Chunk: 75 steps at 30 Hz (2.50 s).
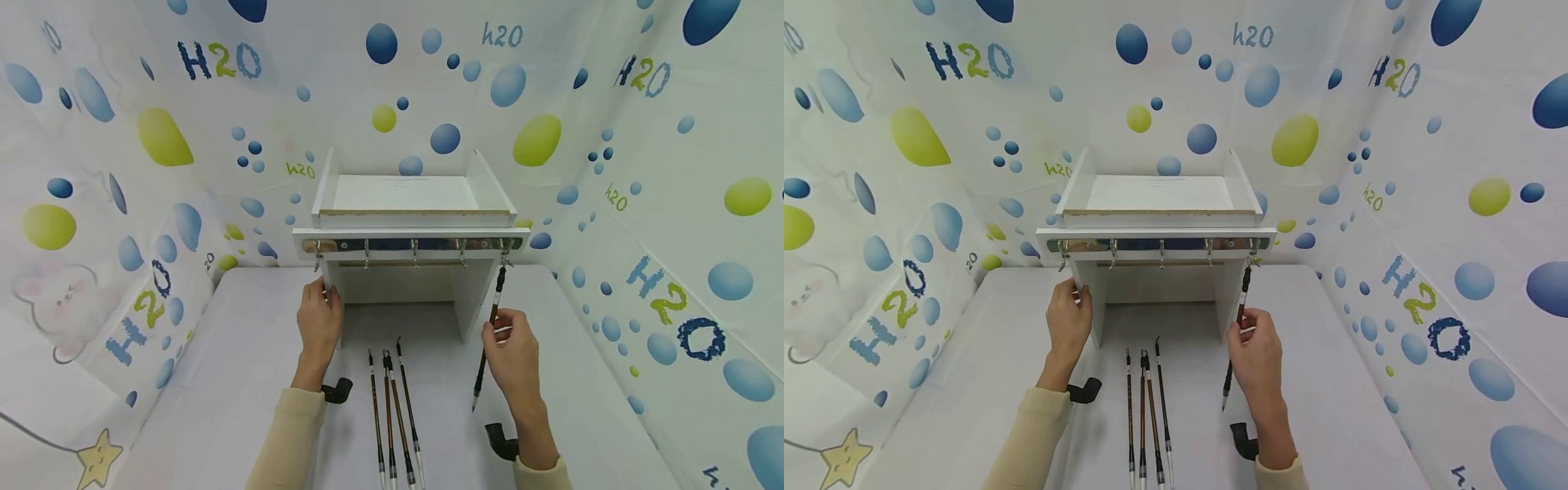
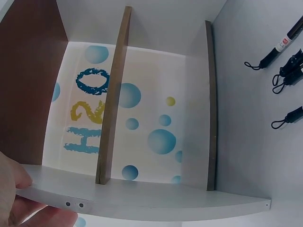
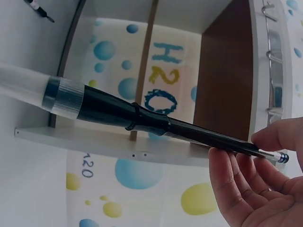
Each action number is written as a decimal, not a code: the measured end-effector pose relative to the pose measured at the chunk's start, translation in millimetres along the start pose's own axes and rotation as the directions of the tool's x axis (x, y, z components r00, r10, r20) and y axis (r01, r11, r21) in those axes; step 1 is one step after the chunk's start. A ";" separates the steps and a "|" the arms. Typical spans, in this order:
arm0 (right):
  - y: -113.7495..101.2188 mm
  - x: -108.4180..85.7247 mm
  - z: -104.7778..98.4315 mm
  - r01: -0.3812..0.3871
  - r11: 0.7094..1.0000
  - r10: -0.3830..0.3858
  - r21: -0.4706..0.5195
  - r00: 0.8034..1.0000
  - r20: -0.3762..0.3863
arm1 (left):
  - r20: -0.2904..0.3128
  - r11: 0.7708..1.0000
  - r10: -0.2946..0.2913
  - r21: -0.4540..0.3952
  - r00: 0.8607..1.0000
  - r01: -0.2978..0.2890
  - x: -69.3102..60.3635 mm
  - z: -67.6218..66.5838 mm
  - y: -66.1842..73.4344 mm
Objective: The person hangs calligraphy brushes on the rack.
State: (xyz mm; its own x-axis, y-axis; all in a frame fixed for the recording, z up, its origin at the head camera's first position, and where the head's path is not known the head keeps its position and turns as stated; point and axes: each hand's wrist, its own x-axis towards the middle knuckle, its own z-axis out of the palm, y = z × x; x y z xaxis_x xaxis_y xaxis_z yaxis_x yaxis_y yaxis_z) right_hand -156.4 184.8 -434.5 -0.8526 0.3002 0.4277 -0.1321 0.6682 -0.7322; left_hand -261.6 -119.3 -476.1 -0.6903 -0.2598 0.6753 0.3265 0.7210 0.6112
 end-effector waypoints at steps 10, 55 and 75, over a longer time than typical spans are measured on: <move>5.8 1.3 -2.0 -0.012 1.000 0.012 0.010 1.000 -0.019 | 0.002 1.000 -0.008 -0.008 1.000 0.008 0.2 0.1 -0.6; 32.7 19.0 17.3 -0.028 0.998 0.028 -0.050 1.000 0.008 | -0.022 1.000 0.026 0.006 0.999 -0.026 0.9 1.6 -4.7; 50.1 40.6 33.8 0.014 0.999 -0.014 -0.035 1.000 -0.008 | -0.021 1.000 0.026 0.012 0.999 -0.026 1.2 1.8 -4.0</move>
State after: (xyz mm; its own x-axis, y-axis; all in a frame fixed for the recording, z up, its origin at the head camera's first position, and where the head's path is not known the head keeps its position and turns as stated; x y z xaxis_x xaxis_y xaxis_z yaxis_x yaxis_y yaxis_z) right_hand -214.7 207.5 -471.7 -0.8466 0.2962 0.4421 -0.1260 0.6956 -0.7073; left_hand -264.9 -121.4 -478.5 -0.6678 -0.2539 0.6997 0.3369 0.7350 0.5884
